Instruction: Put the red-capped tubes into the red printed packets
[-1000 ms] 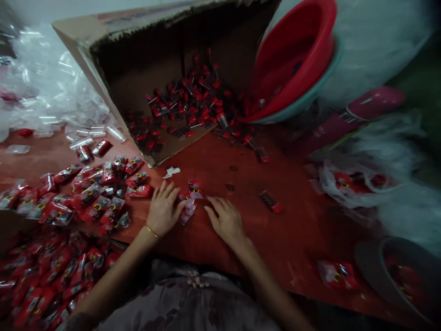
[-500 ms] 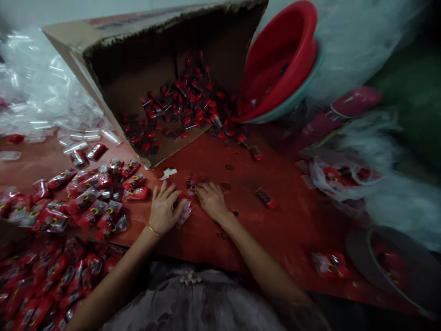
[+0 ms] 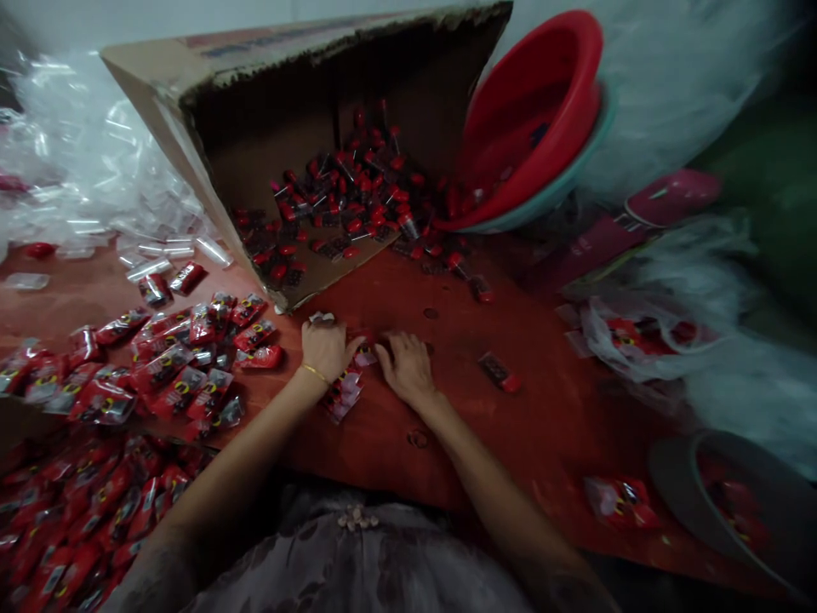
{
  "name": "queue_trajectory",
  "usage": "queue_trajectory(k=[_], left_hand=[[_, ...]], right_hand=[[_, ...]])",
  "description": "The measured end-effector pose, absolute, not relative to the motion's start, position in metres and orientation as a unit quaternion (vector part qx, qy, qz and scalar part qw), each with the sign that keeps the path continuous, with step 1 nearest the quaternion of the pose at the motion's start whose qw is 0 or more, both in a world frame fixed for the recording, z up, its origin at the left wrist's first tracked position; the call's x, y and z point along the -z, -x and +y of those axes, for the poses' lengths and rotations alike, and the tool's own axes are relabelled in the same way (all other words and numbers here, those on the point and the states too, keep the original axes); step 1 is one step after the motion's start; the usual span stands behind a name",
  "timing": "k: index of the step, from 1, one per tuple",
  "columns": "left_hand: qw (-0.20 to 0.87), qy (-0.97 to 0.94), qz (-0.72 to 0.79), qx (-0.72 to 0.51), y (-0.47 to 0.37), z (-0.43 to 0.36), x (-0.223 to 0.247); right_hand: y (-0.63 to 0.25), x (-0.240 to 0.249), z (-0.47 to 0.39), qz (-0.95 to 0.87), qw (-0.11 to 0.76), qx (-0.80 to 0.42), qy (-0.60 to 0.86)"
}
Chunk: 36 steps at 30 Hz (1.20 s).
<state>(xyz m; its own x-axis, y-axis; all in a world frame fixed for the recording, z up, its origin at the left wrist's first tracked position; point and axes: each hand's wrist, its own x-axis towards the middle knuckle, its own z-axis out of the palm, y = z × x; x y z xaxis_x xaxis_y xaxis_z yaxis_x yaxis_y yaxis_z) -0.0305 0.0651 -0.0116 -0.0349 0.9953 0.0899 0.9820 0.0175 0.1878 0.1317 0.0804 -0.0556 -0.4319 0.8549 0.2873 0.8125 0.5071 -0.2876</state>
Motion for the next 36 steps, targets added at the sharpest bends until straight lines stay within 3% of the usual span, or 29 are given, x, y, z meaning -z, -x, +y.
queue_trajectory(k=[6,10,15,19,24,27,30,36], left_hand=[[0.150,-0.711,0.685,-0.056,0.021,0.090,0.014],[0.177,-0.720,0.667,-0.070,0.021,0.087,0.010],[0.235,-0.689,0.653,-0.206,0.031,0.064,-0.006],[0.240,-0.654,0.665,-0.269,0.044,0.030,-0.015],[0.131,-0.586,0.788,-0.135,0.064,-0.026,-0.009],[0.217,-0.601,0.769,-0.039,0.068,-0.049,0.002],[0.290,-0.596,0.747,-0.051,0.064,-0.052,0.013],[0.286,-0.614,0.733,-0.068,0.046,-0.024,0.022]], right_hand=[[-0.123,0.051,0.090,-0.847,0.137,-0.057,0.510],[-0.127,0.054,0.088,-0.836,0.184,-0.105,0.506],[-0.129,0.047,0.081,-0.784,0.274,-0.324,0.454],[-0.116,0.031,0.065,-0.724,0.279,-0.463,0.428],[-0.099,0.021,0.046,-0.816,0.149,-0.342,0.441],[-0.094,0.021,0.042,-0.854,0.100,-0.251,0.444],[-0.092,0.022,0.043,-0.849,0.071,-0.206,0.481],[-0.098,0.019,0.039,-0.845,0.023,-0.205,0.494]])
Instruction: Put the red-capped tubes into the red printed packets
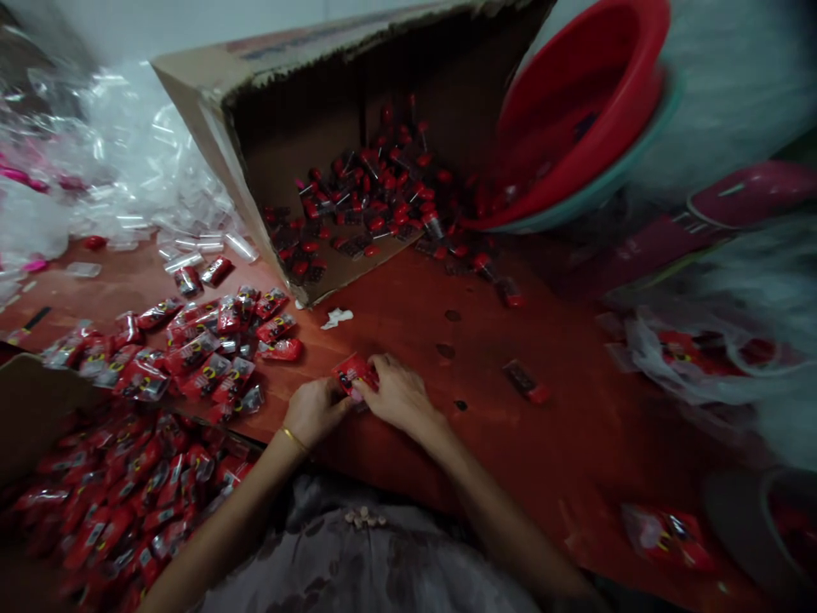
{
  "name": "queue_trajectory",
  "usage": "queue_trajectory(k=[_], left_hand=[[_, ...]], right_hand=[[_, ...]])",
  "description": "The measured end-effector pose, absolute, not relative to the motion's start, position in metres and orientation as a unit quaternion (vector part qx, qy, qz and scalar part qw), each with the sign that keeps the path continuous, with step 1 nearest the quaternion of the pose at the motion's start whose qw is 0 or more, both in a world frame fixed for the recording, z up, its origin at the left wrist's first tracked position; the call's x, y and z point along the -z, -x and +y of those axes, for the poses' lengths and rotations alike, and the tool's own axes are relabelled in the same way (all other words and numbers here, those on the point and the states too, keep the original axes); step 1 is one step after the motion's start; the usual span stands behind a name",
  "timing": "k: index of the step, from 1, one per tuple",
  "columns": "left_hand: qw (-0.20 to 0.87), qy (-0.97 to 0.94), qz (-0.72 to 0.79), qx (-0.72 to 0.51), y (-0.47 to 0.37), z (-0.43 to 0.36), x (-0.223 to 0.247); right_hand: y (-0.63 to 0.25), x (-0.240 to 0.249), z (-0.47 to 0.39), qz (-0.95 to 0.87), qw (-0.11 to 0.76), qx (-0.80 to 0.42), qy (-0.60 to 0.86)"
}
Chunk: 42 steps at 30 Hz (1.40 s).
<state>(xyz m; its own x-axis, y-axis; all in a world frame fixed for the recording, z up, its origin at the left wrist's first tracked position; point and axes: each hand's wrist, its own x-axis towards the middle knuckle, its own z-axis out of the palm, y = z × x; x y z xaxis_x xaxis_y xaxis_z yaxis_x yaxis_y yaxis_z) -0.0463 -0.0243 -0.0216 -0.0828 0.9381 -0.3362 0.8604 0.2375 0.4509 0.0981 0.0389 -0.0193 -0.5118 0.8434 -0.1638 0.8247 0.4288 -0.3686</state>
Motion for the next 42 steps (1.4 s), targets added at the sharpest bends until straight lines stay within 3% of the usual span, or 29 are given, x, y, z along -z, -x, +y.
queue_trajectory(k=[6,11,14,21,25,28,32,42], left_hand=[[0.277,-0.665,0.691,-0.064,0.044,-0.010,0.011],[0.105,-0.584,0.801,-0.077,0.064,0.028,-0.003],[0.057,-0.578,0.812,-0.059,0.070,0.062,0.001],[0.059,-0.618,0.784,-0.016,0.078,0.080,0.011],[0.019,-0.644,0.760,-0.087,0.067,0.051,-0.002],[0.061,-0.697,0.701,-0.134,0.048,0.025,-0.003],[0.116,-0.730,0.666,-0.100,0.030,0.009,0.014],[0.132,-0.709,0.666,-0.187,0.028,0.006,0.033]], right_hand=[[-0.120,0.023,0.033,-0.813,0.065,-0.216,0.536],[-0.133,0.035,0.042,-0.782,0.162,-0.271,0.538],[-0.141,0.044,0.049,-0.745,0.228,-0.328,0.535],[-0.161,0.055,0.035,-0.700,0.291,-0.375,0.533],[-0.164,0.056,0.029,-0.707,0.308,-0.364,0.522],[-0.163,0.059,0.030,-0.705,0.318,-0.358,0.524],[-0.162,0.062,0.030,-0.707,0.324,-0.345,0.526],[-0.160,0.060,0.027,-0.732,0.324,-0.316,0.510]])
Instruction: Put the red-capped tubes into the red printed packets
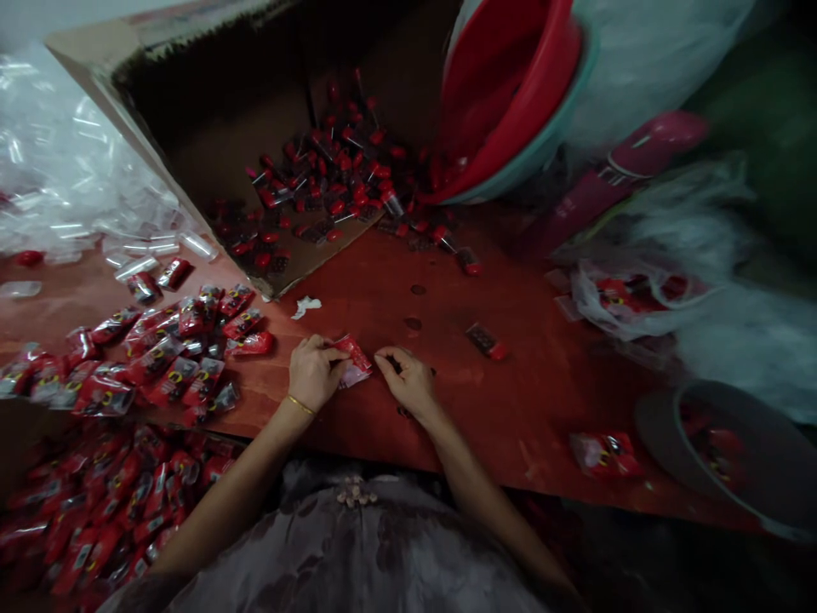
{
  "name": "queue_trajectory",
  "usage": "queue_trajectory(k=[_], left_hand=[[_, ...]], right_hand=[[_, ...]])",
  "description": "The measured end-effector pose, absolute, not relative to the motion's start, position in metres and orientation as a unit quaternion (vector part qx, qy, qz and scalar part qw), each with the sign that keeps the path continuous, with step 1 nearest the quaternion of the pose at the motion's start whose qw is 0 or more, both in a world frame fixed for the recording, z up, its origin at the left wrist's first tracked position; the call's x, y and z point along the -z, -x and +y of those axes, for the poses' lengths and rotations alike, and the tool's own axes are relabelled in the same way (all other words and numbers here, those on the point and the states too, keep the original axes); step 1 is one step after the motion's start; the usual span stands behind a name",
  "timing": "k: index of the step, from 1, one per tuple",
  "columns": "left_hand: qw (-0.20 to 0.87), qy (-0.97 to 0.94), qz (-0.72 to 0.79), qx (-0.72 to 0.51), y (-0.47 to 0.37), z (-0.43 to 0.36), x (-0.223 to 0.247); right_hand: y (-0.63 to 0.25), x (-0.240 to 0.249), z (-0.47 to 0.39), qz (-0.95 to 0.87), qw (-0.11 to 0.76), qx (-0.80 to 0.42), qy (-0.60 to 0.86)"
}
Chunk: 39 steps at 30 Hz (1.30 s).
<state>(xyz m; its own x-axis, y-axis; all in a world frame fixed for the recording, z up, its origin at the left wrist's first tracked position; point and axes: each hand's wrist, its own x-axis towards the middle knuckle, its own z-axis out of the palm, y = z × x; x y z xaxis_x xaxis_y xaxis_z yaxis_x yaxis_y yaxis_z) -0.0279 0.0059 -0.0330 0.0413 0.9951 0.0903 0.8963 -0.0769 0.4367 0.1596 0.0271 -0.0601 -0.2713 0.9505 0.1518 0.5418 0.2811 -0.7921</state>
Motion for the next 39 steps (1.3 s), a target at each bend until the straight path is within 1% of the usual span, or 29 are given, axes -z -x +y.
queue_trajectory(k=[6,9,12,15,19,21,23,24,27,29,33,39], left_hand=[[0.114,-0.729,0.652,-0.171,0.029,0.004,0.031],[0.129,-0.710,0.664,-0.198,0.028,0.006,0.033],[0.160,-0.676,0.680,-0.236,0.027,0.006,0.032],[0.192,-0.636,0.686,-0.298,0.023,0.004,0.024],[0.225,-0.608,0.663,-0.374,0.013,-0.002,0.010],[0.243,-0.601,0.649,-0.397,0.008,-0.004,0.005],[0.271,-0.568,0.651,-0.423,0.004,-0.005,0.002],[0.307,-0.541,0.649,-0.437,0.002,-0.005,0.001],[0.474,-0.440,0.601,-0.470,-0.003,-0.003,0.000],[0.546,-0.384,0.563,-0.487,-0.008,-0.001,0.001],[0.547,-0.360,0.564,-0.503,-0.018,0.002,0.011],[0.486,-0.449,0.580,-0.475,-0.036,0.003,0.020]], right_hand=[[-0.158,0.060,0.027,-0.740,0.315,-0.309,0.508],[-0.158,0.060,0.027,-0.744,0.311,-0.307,0.506],[-0.158,0.058,0.025,-0.722,0.335,-0.322,0.512],[-0.156,0.051,0.020,-0.669,0.374,-0.370,0.525],[-0.144,0.038,0.013,-0.602,0.411,-0.496,0.472],[-0.138,0.034,0.011,-0.572,0.435,-0.524,0.457],[-0.135,0.031,0.011,-0.553,0.464,-0.508,0.470],[-0.135,0.030,0.011,-0.548,0.476,-0.492,0.481],[-0.137,0.027,0.010,-0.544,0.493,-0.446,0.512],[-0.139,0.027,0.009,-0.543,0.496,-0.438,0.517],[-0.143,0.029,0.008,-0.548,0.498,-0.436,0.511],[-0.157,0.035,0.008,-0.598,0.472,-0.338,0.552]])
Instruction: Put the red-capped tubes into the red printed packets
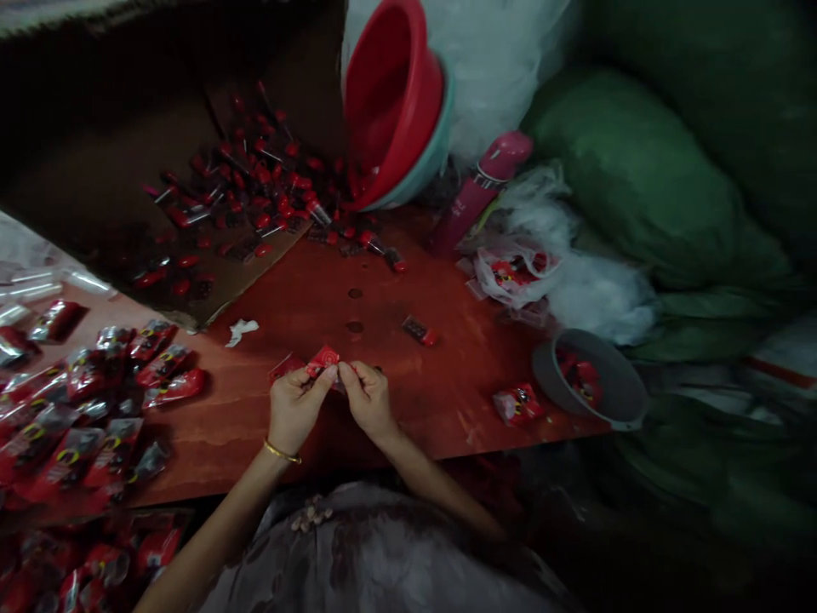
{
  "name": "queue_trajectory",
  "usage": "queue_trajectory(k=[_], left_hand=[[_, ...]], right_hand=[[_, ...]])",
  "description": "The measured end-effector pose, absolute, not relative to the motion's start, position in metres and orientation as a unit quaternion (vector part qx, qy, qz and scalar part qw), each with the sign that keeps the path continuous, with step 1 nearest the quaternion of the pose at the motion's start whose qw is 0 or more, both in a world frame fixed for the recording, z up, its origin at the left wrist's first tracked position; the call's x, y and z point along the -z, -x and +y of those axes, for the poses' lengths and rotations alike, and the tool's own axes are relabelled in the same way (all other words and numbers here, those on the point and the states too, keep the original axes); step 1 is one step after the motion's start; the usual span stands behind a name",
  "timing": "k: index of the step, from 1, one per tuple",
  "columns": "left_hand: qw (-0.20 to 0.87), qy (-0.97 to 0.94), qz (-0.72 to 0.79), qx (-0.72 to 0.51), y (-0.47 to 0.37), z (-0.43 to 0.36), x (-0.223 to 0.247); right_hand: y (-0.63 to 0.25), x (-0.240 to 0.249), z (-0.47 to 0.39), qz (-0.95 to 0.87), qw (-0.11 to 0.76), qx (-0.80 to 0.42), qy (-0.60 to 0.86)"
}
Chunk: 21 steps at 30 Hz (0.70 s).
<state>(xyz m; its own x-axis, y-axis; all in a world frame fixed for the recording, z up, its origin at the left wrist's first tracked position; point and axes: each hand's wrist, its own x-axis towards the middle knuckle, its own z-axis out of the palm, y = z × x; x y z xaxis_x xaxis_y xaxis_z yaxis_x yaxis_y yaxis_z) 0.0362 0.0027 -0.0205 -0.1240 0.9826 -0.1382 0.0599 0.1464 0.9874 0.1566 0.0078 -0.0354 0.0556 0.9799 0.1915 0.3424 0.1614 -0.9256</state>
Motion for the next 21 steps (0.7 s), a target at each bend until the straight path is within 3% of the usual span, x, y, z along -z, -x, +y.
queue_trajectory(k=[8,11,15,17,21], left_hand=[[0.624,-0.277,0.522,-0.512,-0.047,0.011,0.007],[0.642,-0.199,0.543,-0.503,-0.042,0.017,0.002],[0.664,-0.144,0.539,-0.498,-0.035,0.019,0.000],[0.673,-0.143,0.529,-0.497,-0.033,0.018,0.001],[0.686,-0.152,0.518,-0.488,-0.034,0.014,0.005]], right_hand=[[-0.175,0.023,0.013,-0.682,0.413,-0.285,0.532],[-0.211,0.013,0.032,-0.760,0.325,-0.212,0.521],[-0.278,0.010,0.066,-0.752,0.149,-0.066,0.639],[-0.300,0.013,0.071,-0.732,0.074,-0.069,0.674],[-0.304,0.021,0.054,-0.713,0.050,-0.109,0.690]])
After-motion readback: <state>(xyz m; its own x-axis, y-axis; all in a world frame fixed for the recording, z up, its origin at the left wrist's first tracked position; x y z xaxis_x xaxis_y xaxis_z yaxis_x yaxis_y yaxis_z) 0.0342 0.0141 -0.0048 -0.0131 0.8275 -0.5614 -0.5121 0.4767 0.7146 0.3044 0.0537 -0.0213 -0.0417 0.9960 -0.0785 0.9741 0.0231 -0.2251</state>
